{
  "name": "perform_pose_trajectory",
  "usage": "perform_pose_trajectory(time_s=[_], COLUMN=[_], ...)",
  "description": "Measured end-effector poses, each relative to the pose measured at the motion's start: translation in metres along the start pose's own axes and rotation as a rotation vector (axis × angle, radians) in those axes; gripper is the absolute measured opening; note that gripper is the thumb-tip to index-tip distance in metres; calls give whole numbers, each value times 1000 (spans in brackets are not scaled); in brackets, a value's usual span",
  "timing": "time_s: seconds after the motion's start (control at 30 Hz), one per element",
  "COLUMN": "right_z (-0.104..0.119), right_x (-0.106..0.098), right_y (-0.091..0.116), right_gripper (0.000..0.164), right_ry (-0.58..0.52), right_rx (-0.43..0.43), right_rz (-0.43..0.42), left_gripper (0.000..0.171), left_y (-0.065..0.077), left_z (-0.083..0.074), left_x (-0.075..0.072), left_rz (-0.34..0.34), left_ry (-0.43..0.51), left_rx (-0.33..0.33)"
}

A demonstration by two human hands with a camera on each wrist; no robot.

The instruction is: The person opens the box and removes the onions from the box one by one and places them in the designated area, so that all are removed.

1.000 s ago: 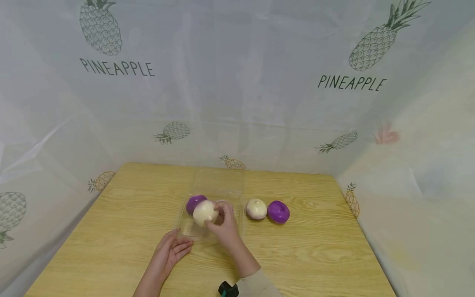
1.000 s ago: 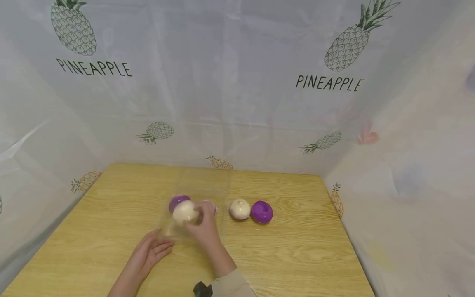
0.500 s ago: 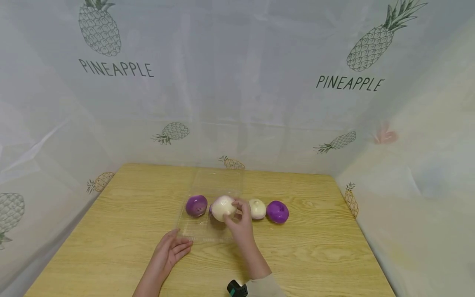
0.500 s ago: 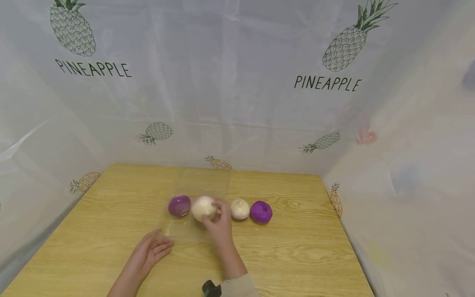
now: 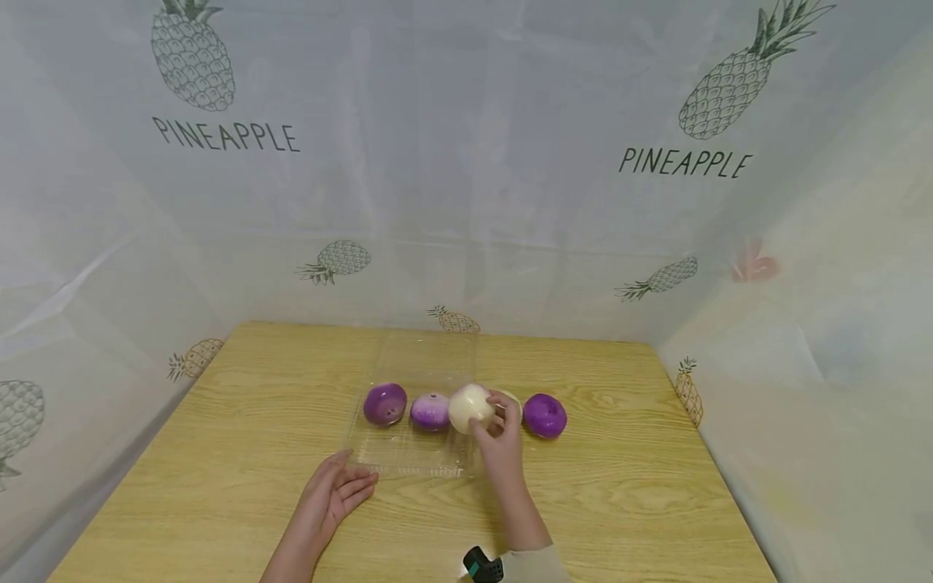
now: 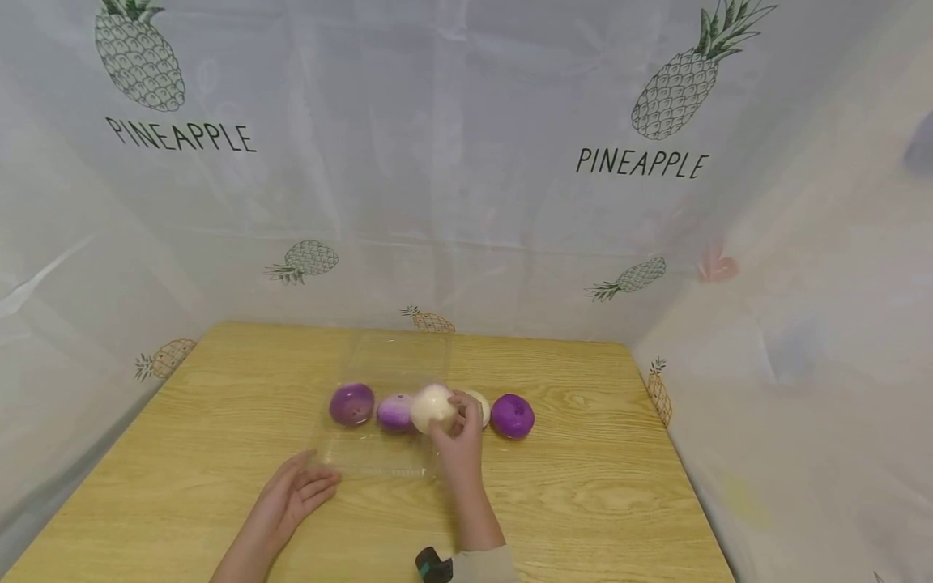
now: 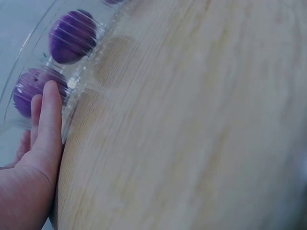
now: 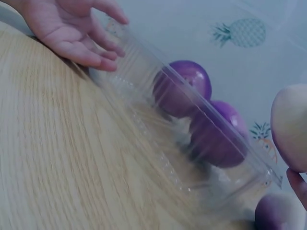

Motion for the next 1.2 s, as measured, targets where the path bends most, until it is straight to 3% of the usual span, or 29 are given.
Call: perform_pose_trajectory(time_s=[0.17, 0.33, 0.5, 0.83, 1.07, 1.2], right_z=[-10, -35, -50, -47, -23, -25], right_x=[-12, -27, -41, -69, -81, -91], right_y=[1, -2, -2, 1, 12, 14], right_gripper=[41, 43, 38, 28, 27, 28], right_ry=[-23, -49, -20, -82, -11, 14], right_rx=[30, 34, 38, 14, 36, 34], right_rz=[-52, -105, -181, -261, -298, -322], left_gripper=[62, 64, 61, 61, 60, 60], left_y=[-1, -1, -2, -1, -2, -2], left_z=[0, 0, 1, 1, 1, 1], left_x=[0, -1, -2, -2, -1, -2], left_rz=[16, 34, 10, 38, 31, 20], left_ry=[-8, -33, -7, -24, -20, -17], left_rx=[4, 10, -7, 13, 4, 3])
Point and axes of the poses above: each hand's wrist, its own y-axis away from the middle knuckle, its own x-axis out of the palm, z = x × y, the point moved 4 cm from there along -y, towards the middle knuckle, and after that the axes turned 12 degrees about z, right-handed, at the moved point
